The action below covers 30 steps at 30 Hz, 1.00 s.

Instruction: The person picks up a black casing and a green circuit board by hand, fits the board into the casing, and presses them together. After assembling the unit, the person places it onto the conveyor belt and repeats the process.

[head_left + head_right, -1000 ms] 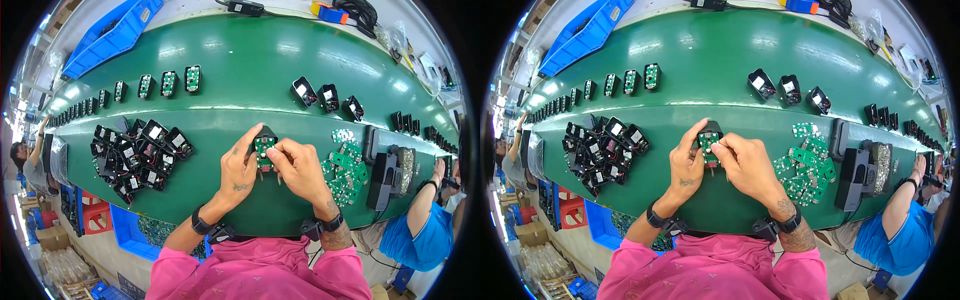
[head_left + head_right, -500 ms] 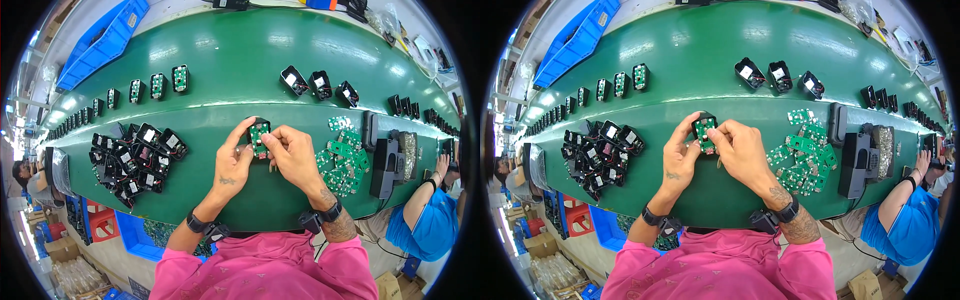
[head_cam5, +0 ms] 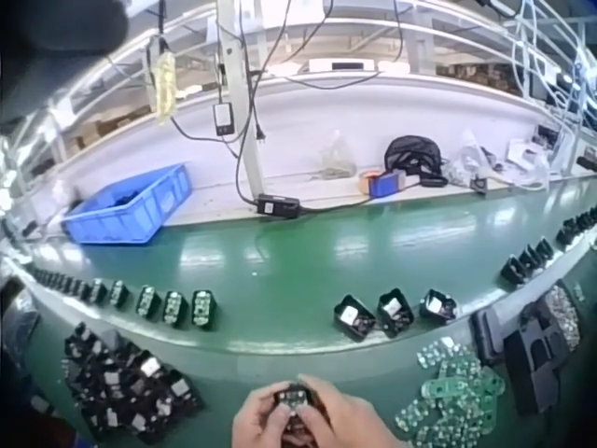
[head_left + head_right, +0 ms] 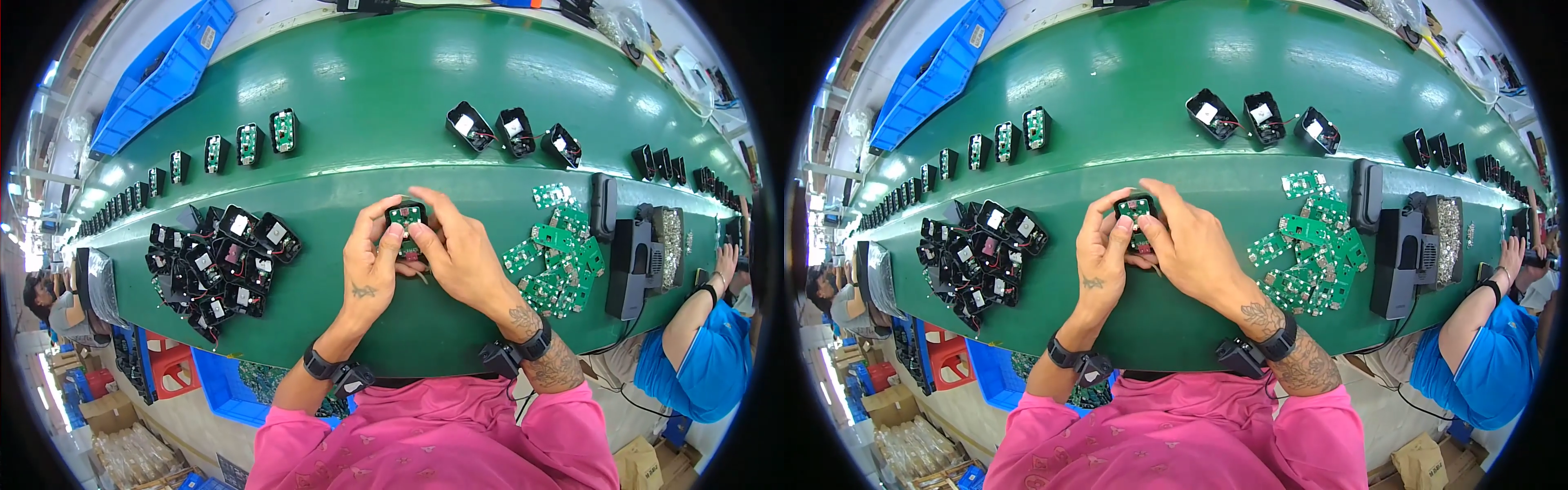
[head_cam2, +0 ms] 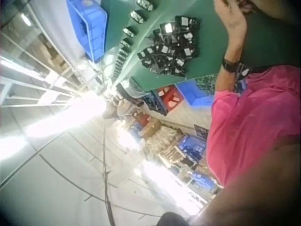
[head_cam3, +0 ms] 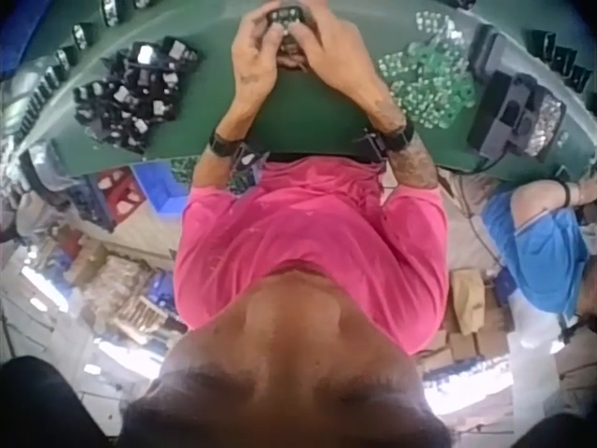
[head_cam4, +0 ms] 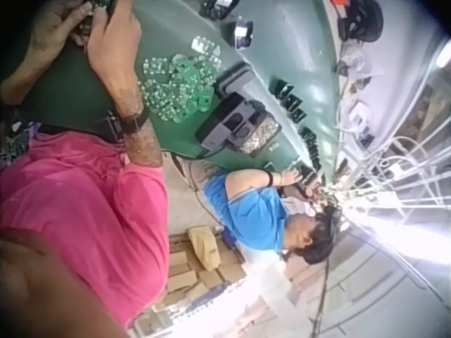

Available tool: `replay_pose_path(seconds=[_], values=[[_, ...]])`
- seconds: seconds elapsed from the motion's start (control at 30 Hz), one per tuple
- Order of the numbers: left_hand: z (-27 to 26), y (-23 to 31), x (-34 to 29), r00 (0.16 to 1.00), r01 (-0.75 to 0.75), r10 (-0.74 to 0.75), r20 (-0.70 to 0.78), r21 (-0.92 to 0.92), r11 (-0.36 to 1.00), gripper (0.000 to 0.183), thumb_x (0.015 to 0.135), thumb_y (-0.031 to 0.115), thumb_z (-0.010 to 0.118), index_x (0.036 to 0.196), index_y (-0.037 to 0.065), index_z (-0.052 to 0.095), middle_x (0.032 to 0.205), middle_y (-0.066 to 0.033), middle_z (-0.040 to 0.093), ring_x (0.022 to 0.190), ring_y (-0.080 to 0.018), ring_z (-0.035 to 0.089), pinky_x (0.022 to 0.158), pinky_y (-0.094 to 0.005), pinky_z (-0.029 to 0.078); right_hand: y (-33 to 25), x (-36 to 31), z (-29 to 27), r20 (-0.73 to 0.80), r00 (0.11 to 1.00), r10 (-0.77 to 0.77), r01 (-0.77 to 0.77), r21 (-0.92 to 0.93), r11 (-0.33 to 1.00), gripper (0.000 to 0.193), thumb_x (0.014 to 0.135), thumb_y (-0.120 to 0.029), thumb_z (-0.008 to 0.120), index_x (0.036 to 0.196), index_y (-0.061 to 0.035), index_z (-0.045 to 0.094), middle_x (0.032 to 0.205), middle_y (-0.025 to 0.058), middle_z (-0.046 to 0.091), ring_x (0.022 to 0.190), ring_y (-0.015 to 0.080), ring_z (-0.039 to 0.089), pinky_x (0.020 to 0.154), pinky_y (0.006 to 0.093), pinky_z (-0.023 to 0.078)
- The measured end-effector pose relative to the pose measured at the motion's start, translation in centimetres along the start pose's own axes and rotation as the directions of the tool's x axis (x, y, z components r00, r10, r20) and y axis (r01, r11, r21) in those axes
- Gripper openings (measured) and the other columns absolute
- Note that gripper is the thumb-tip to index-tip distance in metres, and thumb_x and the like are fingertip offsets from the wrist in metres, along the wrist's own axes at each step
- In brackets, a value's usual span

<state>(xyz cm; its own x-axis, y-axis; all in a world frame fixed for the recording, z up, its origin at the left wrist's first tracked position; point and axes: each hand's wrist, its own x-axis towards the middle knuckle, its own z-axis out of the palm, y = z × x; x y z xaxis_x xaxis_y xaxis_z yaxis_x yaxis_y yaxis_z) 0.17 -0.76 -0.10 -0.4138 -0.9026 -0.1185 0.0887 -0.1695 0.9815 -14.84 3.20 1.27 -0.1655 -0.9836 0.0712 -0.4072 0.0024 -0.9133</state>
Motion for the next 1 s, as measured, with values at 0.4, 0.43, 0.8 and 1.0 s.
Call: replay_pose_path(seconds=[0.4,0.43,0.8,1.0], values=[[0.2,-0.6,-0.1,0.999,0.009,-0.007,-0.049,0.029,1.000,0.030,0.105,0.017,0.045,0.129,-0.001,0.043,0.098,-0.0156,0.065,0.057,-0.0167,0.067,0.045,-0.0231,0.053,0.2,-0.2,0.4,0.033,0.997,-0.069,0.071,-0.065,0.995,0.037,0.097,-0.011,0.056,0.132,-0.0031,0.053,0.103,0.0227,0.067,0.088,0.0376,0.068,0.077,0.0413,0.053],[0.2,-0.7,-0.1,0.999,0.009,-0.007,-0.049,0.029,1.000,0.030,0.105,0.017,0.045,0.129,-0.001,0.043,0.098,-0.0156,0.065,0.057,-0.0167,0.067,0.045,-0.0231,0.053,0.2,-0.3,0.4,0.051,0.998,-0.032,0.034,-0.054,0.998,0.037,0.097,-0.011,0.055,0.133,-0.0033,0.053,0.103,0.0225,0.067,0.088,0.0380,0.068,0.078,0.0413,0.053],[0.3,-0.6,-0.3,0.985,-0.105,0.118,-0.128,0.105,0.989,0.021,0.102,0.011,0.052,0.122,0.002,0.053,0.095,-0.0134,0.067,0.054,-0.0133,0.064,0.044,-0.0259,0.051,-0.6,0.3,1.1,0.085,0.996,0.012,-0.023,0.130,0.991,0.035,0.096,-0.007,0.056,0.131,-0.0056,0.055,0.081,0.0060,0.061,0.074,0.0143,0.062,0.068,0.0307,0.051],[-1.4,-0.2,1.7,0.916,-0.231,0.245,-0.316,0.082,0.969,0.042,0.105,0.024,0.045,0.140,0.001,0.040,0.120,-0.0174,0.061,0.084,-0.0196,0.070,0.054,-0.0270,0.056,1.1,7.0,3.1,-0.005,0.979,-0.206,0.205,-0.086,0.975,0.034,0.095,-0.011,0.061,0.129,-0.0081,0.061,0.080,0.0058,0.063,0.076,0.0115,0.067,0.062,0.0291,0.057]])
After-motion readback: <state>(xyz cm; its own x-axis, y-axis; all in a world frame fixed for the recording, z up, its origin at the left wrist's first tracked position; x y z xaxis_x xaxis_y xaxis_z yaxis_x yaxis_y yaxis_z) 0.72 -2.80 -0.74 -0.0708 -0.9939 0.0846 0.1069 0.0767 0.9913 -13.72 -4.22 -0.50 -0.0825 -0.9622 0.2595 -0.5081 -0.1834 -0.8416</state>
